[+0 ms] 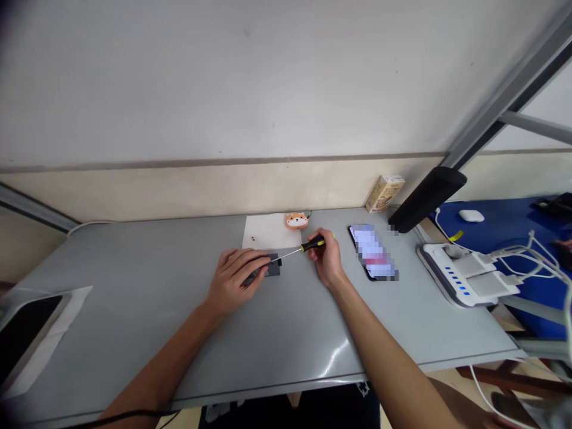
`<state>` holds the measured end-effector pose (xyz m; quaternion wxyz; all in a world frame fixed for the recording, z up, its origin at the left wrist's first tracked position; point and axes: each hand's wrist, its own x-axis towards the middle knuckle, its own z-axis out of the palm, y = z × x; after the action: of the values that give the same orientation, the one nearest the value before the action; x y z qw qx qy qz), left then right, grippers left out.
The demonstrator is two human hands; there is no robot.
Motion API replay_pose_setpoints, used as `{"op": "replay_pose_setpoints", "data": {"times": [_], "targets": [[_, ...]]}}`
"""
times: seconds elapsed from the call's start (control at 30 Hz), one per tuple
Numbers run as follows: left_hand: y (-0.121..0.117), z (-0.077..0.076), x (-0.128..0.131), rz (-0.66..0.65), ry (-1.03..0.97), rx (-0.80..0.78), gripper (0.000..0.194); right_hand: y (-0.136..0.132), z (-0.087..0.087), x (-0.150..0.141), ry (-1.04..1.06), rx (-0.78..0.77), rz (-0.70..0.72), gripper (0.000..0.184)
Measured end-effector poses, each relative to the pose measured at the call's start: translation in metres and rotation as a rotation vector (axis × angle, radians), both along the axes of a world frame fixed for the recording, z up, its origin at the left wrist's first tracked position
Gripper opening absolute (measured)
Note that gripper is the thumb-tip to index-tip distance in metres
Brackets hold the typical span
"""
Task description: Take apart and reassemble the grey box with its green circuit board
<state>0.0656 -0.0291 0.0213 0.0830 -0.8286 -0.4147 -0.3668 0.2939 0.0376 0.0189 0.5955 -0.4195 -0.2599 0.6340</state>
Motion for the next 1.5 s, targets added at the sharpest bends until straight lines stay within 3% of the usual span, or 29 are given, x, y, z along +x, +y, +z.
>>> {"op": "replay_pose_setpoints", "data": {"times": [0.47, 0.67, 0.77, 1.0, 1.1, 1.23, 1.37, 1.5], "targets": [[0.0, -0.005, 0.0, -0.039, 0.051, -0.01, 0.027, 0.001, -0.002, -0.002, -0.069, 0.063, -0.046, 0.03], [0.0, -0.006, 0.005, -0.137, -0.001, -0.052, 0.033, 0.007, -0.005, -0.031, -0.377, 0.241, 0.133, 0.039], [0.001, -0.007, 0.001, -0.181, -0.063, -0.072, 0.035, 0.012, -0.007, -0.041, -0.426, 0.246, 0.193, 0.042], [-0.004, 0.003, -0.02, -0.137, -0.17, -0.299, 0.039, 0.01, -0.014, -0.041, -0.384, 0.239, 0.219, 0.046], [-0.003, 0.005, -0.027, -0.121, -0.256, -0.42, 0.031, 0.009, -0.013, -0.037, -0.358, 0.223, 0.198, 0.045], [0.003, -0.003, -0.031, -0.078, -0.423, -0.519, 0.016, 0.01, -0.009, -0.026, -0.191, 0.152, 0.124, 0.04], [0.011, -0.015, -0.032, -0.045, -0.526, -0.609, 0.024, 0.014, -0.007, -0.012, -0.064, 0.099, 0.066, 0.037], [0.015, -0.021, -0.029, 0.038, -0.469, -0.644, 0.029, 0.017, -0.009, -0.004, -0.055, 0.074, 0.038, 0.036]]}}
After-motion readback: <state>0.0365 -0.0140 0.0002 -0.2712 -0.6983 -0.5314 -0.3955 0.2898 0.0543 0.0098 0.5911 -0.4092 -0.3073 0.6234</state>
